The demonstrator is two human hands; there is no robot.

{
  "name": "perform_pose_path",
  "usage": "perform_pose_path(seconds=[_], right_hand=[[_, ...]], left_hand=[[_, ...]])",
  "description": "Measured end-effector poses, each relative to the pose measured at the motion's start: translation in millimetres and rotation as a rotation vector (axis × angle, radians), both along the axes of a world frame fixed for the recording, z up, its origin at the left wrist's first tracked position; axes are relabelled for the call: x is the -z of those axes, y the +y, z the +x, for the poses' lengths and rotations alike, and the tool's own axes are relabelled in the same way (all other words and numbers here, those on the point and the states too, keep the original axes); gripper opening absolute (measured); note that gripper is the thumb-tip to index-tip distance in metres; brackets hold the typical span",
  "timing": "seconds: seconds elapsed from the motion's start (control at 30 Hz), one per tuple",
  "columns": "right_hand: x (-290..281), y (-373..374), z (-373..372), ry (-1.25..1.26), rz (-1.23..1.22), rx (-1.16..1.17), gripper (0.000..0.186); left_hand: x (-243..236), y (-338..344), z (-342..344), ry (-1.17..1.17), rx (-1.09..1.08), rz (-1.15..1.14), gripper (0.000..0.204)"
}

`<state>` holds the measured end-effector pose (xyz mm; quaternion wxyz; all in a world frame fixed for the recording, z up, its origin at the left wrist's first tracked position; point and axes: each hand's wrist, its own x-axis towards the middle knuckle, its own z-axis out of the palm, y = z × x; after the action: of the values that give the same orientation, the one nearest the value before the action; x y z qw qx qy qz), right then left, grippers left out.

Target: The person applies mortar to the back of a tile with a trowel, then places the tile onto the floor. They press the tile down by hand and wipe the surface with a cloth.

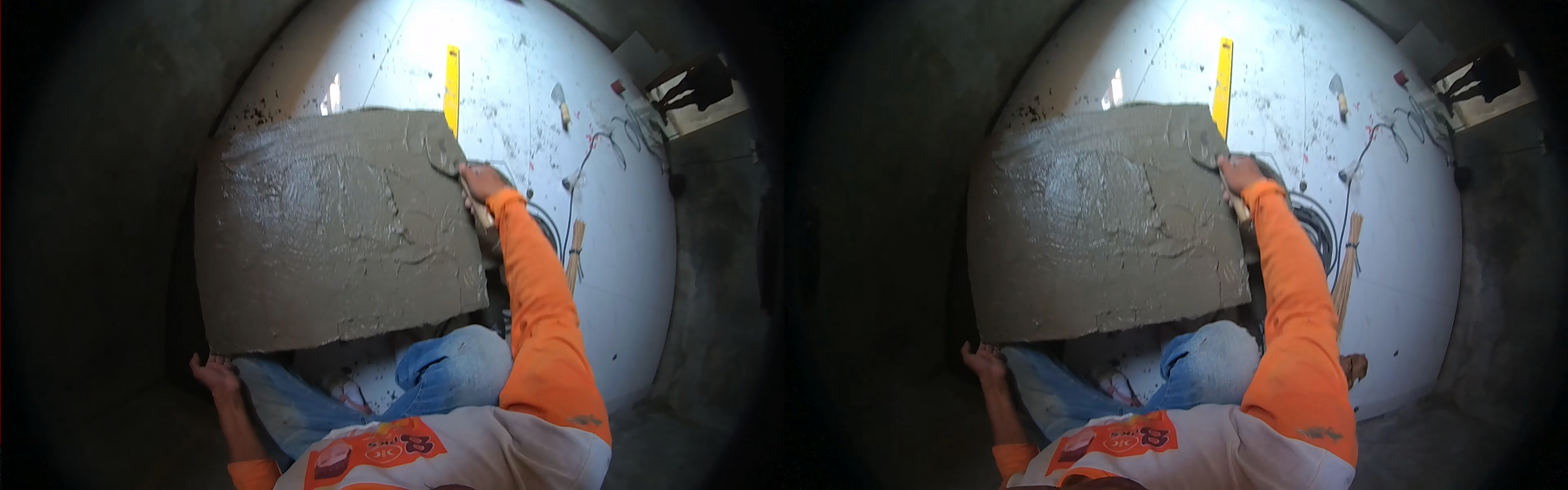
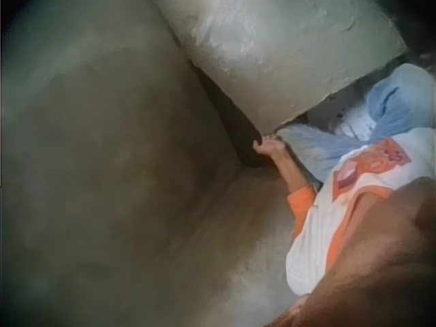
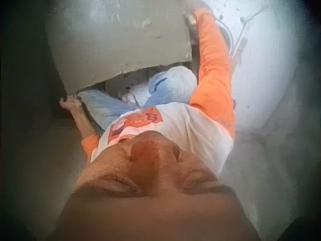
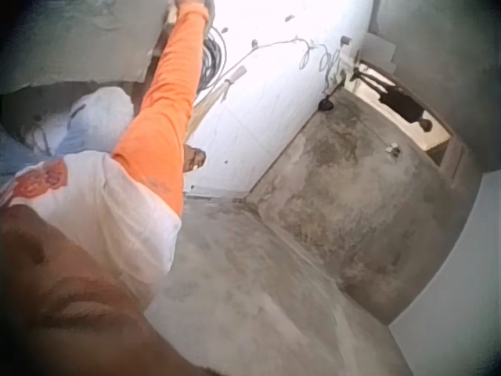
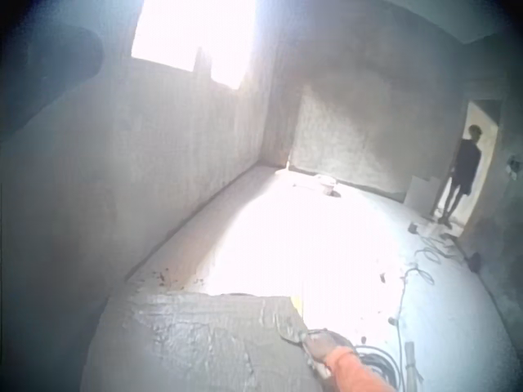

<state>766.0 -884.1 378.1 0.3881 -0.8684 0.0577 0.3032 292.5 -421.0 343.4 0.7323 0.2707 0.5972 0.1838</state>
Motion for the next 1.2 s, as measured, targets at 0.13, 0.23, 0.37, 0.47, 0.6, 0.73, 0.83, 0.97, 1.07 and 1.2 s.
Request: perform_pose_path(seconds=[0.13,0.23,0.37,0.47,0.6,0.73,0.83,0.97,1.07,1.2], right_hand=[[9.7,3.8,-15.2,0.035,0.053,-0.134,0.045],[14.1,-21.6,-52.7,0.072,0.055,-0.503,0.042],[27.5,-93.0,-94.9,-0.189,0.037,-0.793,0.04],[17.7,-133.9,-119.3,-0.12,-0.177,-0.722,0.034],[25.0,-156.5,-151.0,-0.143,-0.103,-0.658,0.029],[47.1,-152.1,-151.1,-0.125,-0.145,-0.746,0.034],[58.0,-179.2,-137.9,-0.15,-0.208,-0.677,0.038],[72.1,-221.2,-123.7,-0.138,-0.268,-0.693,0.037],[70.4,-246.8,-128.3,-0.078,-0.345,-0.609,0.037],[41.8,-271.7,-130.0,-0.126,-0.485,-0.467,0.038]], left_hand=[[19.4,-9.7,1.1,0.013,0.01,0.017,0.073],[30.6,-11.6,5.5,0.055,-0.008,0.025,0.071],[45.2,-3.3,11.7,0.088,0.001,0.032,0.067],[63.9,-3.4,3.8,0.077,0.027,-0.008,0.063],[72.8,-13.7,15.9,0.022,0.047,-0.019,0.061],[65.7,-33.2,30.3,0.044,-0.036,0.024,0.059],[77.6,-24.0,22.4,0.051,0.031,-0.003,0.059],[82.7,-24.4,29.5,0.065,0.01,0.011,0.059],[78.7,-26.3,34.1,0.096,-0.014,0.012,0.059],[77.9,-24.9,33.4,0.101,0.007,0.018,0.059]])
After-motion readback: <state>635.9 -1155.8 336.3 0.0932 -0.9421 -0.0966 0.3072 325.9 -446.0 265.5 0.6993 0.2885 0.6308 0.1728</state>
